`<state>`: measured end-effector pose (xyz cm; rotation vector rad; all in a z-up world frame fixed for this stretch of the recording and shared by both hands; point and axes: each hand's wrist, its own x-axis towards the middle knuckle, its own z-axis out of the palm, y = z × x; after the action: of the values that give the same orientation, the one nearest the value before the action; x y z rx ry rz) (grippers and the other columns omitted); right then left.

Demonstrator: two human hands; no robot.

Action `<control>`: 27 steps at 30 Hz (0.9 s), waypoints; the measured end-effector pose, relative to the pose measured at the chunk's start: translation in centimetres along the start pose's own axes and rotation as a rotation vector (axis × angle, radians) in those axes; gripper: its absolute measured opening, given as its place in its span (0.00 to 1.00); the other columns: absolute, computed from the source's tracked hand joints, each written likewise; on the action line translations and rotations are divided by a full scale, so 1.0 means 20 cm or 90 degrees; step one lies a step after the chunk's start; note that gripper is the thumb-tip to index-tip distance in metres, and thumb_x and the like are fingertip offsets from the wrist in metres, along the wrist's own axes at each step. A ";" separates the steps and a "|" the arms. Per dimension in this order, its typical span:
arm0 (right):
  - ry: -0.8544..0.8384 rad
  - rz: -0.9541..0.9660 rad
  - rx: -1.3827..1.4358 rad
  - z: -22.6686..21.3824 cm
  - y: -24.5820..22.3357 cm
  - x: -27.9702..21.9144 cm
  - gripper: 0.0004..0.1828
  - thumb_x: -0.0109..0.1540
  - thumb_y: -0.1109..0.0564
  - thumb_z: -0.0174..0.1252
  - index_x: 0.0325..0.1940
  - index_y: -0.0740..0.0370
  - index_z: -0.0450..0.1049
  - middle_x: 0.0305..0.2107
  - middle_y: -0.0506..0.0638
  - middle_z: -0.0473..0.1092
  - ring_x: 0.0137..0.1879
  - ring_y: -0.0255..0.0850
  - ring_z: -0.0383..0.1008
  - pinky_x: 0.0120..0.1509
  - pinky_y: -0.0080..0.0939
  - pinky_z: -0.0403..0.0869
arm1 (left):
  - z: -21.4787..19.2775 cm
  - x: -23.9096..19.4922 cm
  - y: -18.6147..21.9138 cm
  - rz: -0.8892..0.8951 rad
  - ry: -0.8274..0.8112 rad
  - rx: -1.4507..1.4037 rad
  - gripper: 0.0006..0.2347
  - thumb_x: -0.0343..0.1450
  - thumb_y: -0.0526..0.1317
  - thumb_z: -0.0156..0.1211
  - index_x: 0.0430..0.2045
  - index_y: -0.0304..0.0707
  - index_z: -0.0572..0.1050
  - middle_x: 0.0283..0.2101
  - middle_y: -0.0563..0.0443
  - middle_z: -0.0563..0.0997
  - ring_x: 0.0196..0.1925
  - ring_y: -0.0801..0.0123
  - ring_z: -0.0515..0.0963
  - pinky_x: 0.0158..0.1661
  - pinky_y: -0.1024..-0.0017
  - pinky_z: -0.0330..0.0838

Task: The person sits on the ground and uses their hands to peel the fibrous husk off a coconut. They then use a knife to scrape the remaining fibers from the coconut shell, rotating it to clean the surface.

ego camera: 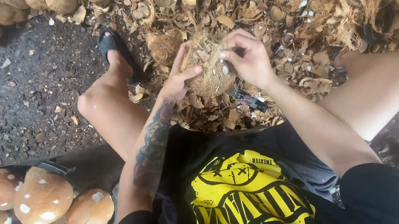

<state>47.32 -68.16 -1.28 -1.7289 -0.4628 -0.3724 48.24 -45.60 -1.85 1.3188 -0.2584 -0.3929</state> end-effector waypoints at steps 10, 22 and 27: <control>0.184 0.126 0.090 0.03 -0.07 -0.01 0.06 0.66 0.69 0.69 0.35 0.65 0.80 0.29 0.53 0.75 0.38 0.39 0.73 0.49 0.42 0.72 | 0.06 0.06 -0.13 0.052 0.014 0.021 0.38 0.56 0.44 0.90 0.55 0.41 0.64 0.55 0.40 0.71 0.63 0.52 0.69 0.65 0.52 0.65; 0.530 0.526 0.360 -0.06 0.08 0.13 0.10 0.66 0.66 0.60 0.30 0.61 0.75 0.29 0.48 0.71 0.40 0.39 0.70 0.58 0.46 0.53 | 0.12 0.15 -0.14 0.112 0.047 0.065 0.43 0.54 0.49 0.90 0.58 0.41 0.64 0.56 0.41 0.76 0.60 0.55 0.77 0.62 0.51 0.74; 0.405 0.505 0.418 -0.17 0.08 0.13 0.08 0.70 0.60 0.63 0.51 0.66 0.77 0.33 0.44 0.74 0.21 0.27 0.60 0.22 0.28 0.60 | 0.11 0.18 -0.15 0.146 -0.020 -0.083 0.40 0.57 0.40 0.87 0.60 0.37 0.61 0.62 0.38 0.75 0.63 0.51 0.81 0.60 0.46 0.85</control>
<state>50.44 -71.52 -0.61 -0.9547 0.5198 -0.1414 50.24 -49.73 -4.44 1.1418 -0.3999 -0.2333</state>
